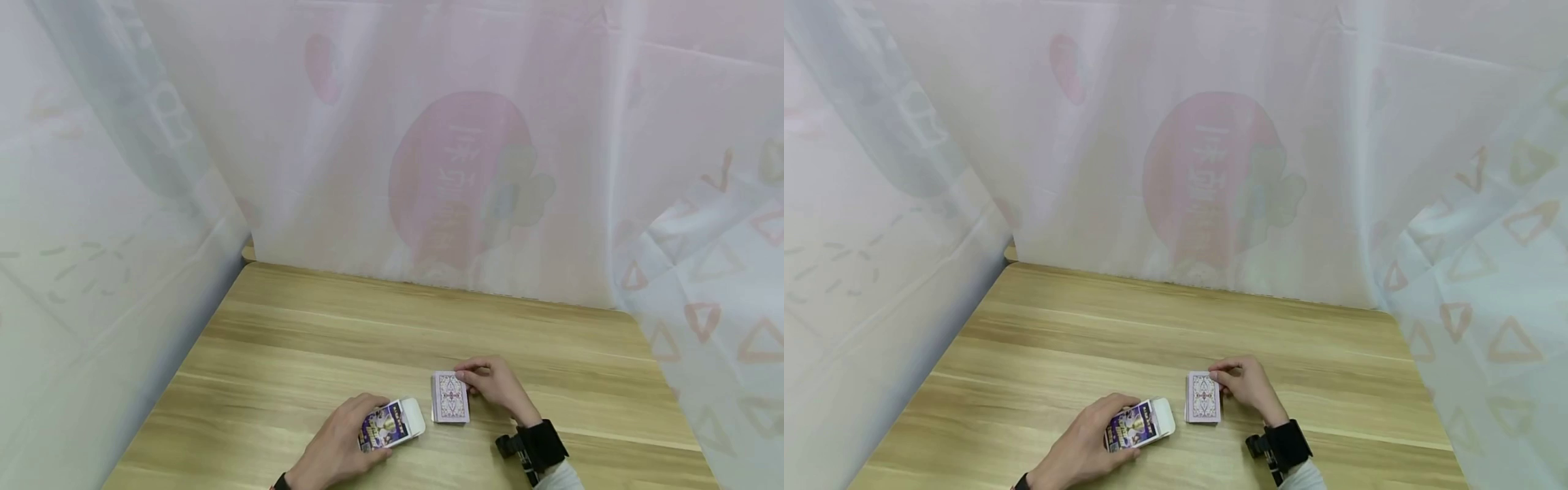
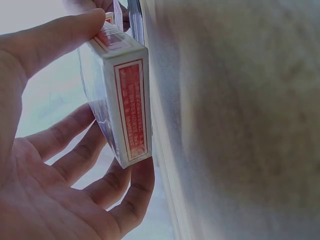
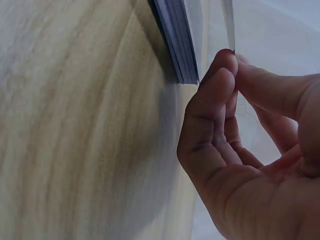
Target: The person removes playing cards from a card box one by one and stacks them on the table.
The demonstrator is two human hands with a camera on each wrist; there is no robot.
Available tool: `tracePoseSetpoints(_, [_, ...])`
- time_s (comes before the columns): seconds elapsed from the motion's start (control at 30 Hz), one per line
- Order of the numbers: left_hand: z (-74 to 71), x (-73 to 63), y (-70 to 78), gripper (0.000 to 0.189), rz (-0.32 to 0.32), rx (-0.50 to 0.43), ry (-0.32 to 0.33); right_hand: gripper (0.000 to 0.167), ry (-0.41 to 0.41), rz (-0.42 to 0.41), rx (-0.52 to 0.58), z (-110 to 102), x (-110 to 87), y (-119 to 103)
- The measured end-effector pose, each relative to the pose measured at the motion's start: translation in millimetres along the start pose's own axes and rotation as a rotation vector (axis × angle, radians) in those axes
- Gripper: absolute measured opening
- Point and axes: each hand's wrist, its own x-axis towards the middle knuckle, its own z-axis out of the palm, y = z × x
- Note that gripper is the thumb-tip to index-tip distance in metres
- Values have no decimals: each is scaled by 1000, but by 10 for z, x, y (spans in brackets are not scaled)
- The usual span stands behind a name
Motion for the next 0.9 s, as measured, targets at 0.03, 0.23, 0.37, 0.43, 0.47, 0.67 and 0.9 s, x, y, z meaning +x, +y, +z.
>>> tracePoseSetpoints(0.03, [-1, 1, 2, 68, -2, 2, 0, 14, 1, -5, -9, 2, 2, -4])
tracePoseSetpoints(0.23, [-7, -6, 13, 67, -21, 6, -9, 12, 43, -31, -60, 45, 5, -21])
tracePoseSetpoints(0.37, [-9, -11, 15, 67, -22, 4, -10, 7, 84, -32, -130, 89, 17, -20])
tracePoseSetpoints(0.43, [-8, -13, 17, 67, -21, 5, -8, 6, 95, -34, -158, 105, 21, -16])
tracePoseSetpoints(0.47, [-7, -13, 18, 67, -21, 6, -7, 6, 96, -35, -171, 111, 22, -12])
tracePoseSetpoints(0.67, [-3, -18, 30, 67, -30, 9, -16, 6, 108, -30, -225, 131, 13, -8])
tracePoseSetpoints(0.9, [-7, -10, 31, 68, -28, 15, -15, 8, 125, -21, -238, 136, 10, -9])
